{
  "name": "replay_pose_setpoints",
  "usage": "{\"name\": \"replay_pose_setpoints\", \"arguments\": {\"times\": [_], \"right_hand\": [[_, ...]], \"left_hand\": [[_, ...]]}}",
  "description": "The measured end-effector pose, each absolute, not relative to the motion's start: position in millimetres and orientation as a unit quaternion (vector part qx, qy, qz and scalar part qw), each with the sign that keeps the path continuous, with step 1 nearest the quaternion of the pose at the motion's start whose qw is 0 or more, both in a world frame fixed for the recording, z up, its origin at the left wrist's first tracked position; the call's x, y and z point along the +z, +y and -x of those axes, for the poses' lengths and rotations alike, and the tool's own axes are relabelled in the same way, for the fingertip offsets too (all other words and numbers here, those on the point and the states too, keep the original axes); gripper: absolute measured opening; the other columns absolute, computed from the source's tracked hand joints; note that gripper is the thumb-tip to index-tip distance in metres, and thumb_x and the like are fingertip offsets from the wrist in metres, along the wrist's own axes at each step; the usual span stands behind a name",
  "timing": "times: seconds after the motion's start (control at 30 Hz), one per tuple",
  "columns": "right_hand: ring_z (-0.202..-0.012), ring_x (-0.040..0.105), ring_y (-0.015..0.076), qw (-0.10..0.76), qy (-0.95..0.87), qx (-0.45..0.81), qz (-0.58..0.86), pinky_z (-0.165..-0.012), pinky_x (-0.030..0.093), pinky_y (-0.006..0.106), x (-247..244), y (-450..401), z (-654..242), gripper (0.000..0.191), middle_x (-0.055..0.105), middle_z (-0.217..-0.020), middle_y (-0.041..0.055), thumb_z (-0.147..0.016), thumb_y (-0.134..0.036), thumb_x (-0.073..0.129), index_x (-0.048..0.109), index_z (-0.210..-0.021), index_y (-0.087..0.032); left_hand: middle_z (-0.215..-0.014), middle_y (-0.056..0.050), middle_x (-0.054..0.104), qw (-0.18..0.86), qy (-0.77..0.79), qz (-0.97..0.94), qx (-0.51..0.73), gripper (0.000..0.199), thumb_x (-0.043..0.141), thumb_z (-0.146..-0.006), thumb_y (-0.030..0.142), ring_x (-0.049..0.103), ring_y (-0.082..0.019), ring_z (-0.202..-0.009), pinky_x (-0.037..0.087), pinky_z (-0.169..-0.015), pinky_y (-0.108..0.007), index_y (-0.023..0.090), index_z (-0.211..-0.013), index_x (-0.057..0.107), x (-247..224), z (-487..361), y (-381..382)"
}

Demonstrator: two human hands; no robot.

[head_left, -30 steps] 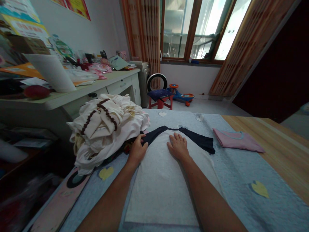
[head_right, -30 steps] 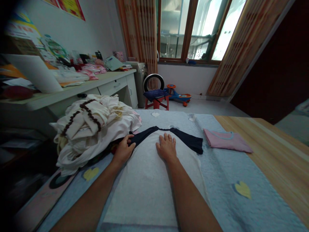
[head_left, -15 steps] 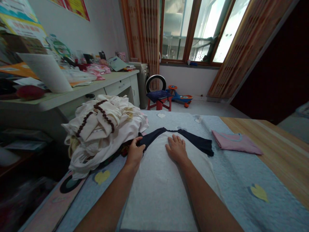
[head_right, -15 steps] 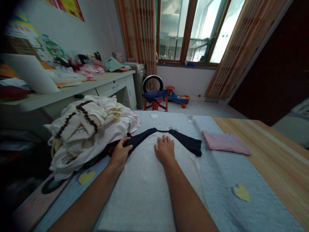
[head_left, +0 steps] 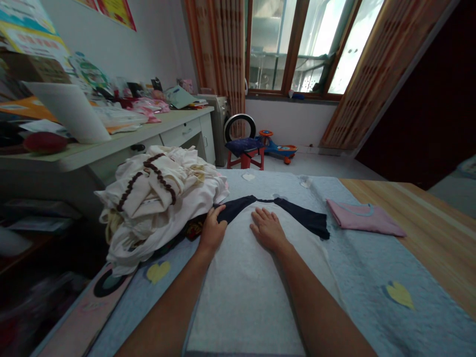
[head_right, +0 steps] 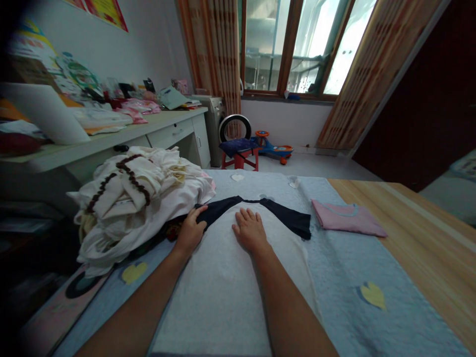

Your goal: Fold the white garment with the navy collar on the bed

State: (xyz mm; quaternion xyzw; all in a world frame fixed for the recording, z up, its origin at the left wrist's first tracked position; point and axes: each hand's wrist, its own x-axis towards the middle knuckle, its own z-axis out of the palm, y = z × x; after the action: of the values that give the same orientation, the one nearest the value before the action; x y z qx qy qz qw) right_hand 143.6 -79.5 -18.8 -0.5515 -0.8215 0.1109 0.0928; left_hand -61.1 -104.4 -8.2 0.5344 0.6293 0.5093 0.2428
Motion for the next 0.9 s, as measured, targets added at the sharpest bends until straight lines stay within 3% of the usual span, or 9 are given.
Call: {"name": "replay_pose_setpoints", "arguments": {"times": [0.1,0.23,0.33,0.6,0.9], "right_hand": [[-0.15,0.021,0.0289,0.09,-0.818,0.112,0.557,-0.12,0.013,0.053,-19,-80,-141,0.054,0.03,-0.161,0.0079,-0.099,-0.042,0.042,0.043,-0.148,-0.021],[-0.15,0.022,0.0265,0.085,-0.825,0.119,0.546,-0.121,0.013,0.05,-19,-79,-136,0.053,0.03,-0.161,0.0076,-0.099,-0.033,0.039,0.041,-0.149,-0.019],[-0.15,0.022,0.0253,0.08,-0.839,0.136,0.52,-0.121,0.014,0.048,-18,-76,-129,0.054,0.031,-0.161,0.0069,-0.098,-0.027,0.037,0.039,-0.151,-0.018],[-0.15,0.02,0.0296,0.087,-0.85,0.121,0.505,-0.119,0.015,0.053,-15,-58,-93,0.057,0.029,-0.161,0.0074,-0.1,-0.044,0.037,0.037,-0.152,-0.021],[-0.148,0.026,0.0259,0.117,-0.848,0.087,0.51,-0.12,0.018,0.044,-23,-31,-76,0.057,0.032,-0.159,0.0152,-0.099,-0.039,0.043,0.039,-0.149,-0.012]], "left_hand": [[-0.132,-0.013,0.058,0.138,0.639,-0.587,0.478,0.044,0.055,-0.08,0.019,0.055,-0.029,-0.124,0.04,-0.112,-0.045,0.015,-0.122,0.067,-9,64,-101],[-0.136,-0.017,0.056,0.098,0.639,-0.619,0.447,0.04,0.048,-0.091,0.025,0.049,-0.03,-0.134,0.036,-0.116,-0.048,0.012,-0.124,0.065,-14,67,-97],[-0.141,-0.018,0.052,0.093,0.634,-0.629,0.44,0.044,0.046,-0.089,0.017,0.047,-0.03,-0.136,0.036,-0.117,-0.049,0.012,-0.13,0.061,-20,69,-94],[-0.145,-0.017,0.048,0.096,0.617,-0.642,0.445,0.05,0.049,-0.085,0.013,0.044,-0.029,-0.139,0.032,-0.119,-0.05,0.014,-0.135,0.055,-29,72,-89],[-0.146,-0.014,0.047,0.135,0.589,-0.652,0.457,0.057,0.051,-0.079,0.01,0.04,-0.027,-0.141,0.029,-0.12,-0.047,0.016,-0.136,0.053,-27,68,-91]]}}
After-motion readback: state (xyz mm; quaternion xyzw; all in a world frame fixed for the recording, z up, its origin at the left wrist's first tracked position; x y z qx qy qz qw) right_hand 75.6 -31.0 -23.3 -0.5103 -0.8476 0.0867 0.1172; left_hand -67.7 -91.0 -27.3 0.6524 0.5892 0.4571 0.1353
